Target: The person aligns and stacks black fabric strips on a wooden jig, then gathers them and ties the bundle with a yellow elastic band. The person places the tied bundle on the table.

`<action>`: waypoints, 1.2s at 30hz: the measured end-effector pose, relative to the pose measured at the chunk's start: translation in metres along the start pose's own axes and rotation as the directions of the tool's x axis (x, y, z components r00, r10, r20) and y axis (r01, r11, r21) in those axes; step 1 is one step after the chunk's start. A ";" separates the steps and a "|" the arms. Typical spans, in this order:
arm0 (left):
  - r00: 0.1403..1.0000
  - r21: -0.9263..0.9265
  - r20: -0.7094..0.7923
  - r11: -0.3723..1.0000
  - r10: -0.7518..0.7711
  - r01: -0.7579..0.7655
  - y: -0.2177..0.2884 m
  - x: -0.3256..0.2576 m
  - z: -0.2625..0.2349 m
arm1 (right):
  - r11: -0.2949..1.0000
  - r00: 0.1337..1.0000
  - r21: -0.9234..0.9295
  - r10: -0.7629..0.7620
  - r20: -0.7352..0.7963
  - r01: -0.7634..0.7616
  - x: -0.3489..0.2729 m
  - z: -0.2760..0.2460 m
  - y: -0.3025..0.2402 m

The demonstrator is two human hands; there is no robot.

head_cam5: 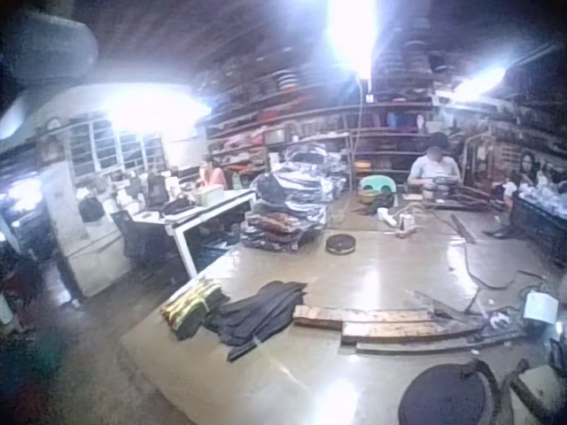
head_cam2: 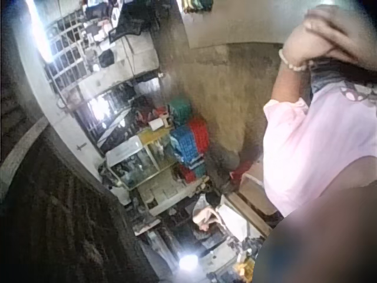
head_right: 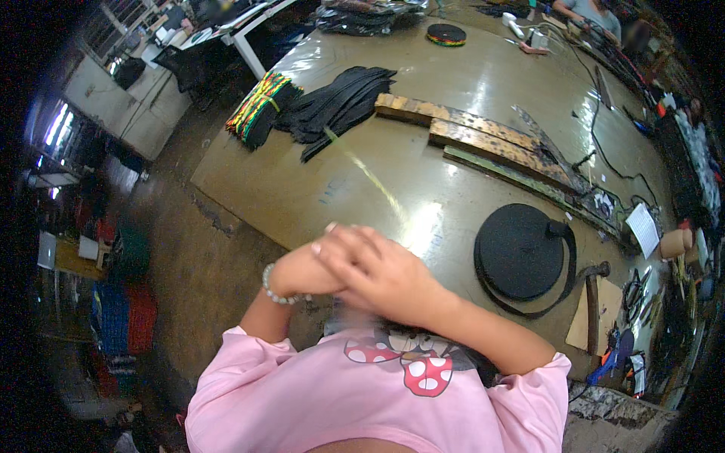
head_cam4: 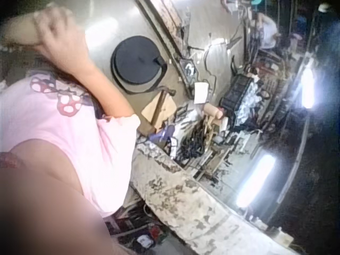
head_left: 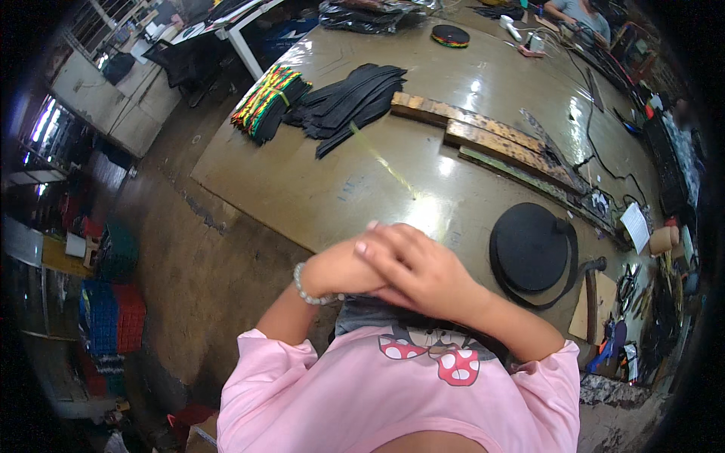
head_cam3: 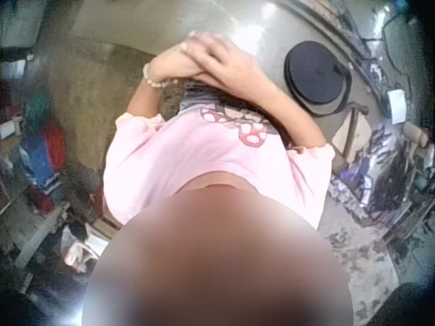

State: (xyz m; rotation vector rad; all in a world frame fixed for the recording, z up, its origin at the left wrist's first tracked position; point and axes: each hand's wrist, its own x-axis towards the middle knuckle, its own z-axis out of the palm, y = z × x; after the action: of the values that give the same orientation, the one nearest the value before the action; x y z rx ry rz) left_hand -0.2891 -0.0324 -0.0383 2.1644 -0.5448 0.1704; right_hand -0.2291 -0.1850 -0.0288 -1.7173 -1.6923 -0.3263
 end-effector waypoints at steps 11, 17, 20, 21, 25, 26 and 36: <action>0.917 0.566 -0.224 0.722 -0.330 0.398 -0.088 0.071 -0.080 | 0.613 0.697 0.333 0.611 0.376 -0.717 -0.036 -0.066 0.047; 0.691 0.758 -0.259 0.302 -0.675 0.578 -0.192 0.150 -0.119 | 0.724 0.703 0.189 0.518 0.487 -0.664 -0.043 -0.062 0.047; 0.738 0.559 -0.053 0.593 -0.672 0.580 -0.223 0.154 -0.145 | 0.729 0.686 0.162 0.513 0.516 -0.666 -0.046 -0.061 0.050; 0.784 0.544 -0.030 0.647 -0.620 0.533 -0.231 0.156 -0.150 | 0.726 0.666 0.134 0.520 0.535 -0.675 -0.046 -0.062 0.051; 0.864 0.485 -0.026 0.749 -0.503 0.451 -0.246 0.147 -0.159 | 0.681 0.700 0.286 0.466 0.541 -0.674 -0.045 -0.077 0.053; 0.880 0.481 -0.053 0.760 -0.472 0.437 -0.247 0.146 -0.159 | 0.679 0.708 0.295 0.472 0.525 -0.672 -0.045 -0.081 0.053; 0.850 0.463 -0.263 0.713 -0.456 0.526 -0.222 0.116 -0.136 | 0.309 0.582 0.573 0.716 0.385 -0.759 -0.056 -0.087 0.085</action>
State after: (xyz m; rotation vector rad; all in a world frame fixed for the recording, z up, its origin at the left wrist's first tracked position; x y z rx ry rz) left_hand -0.0771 0.1537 -0.0815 2.7234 0.2120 0.1748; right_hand -0.1302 -0.2754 -0.0253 -1.6646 -0.6640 0.7477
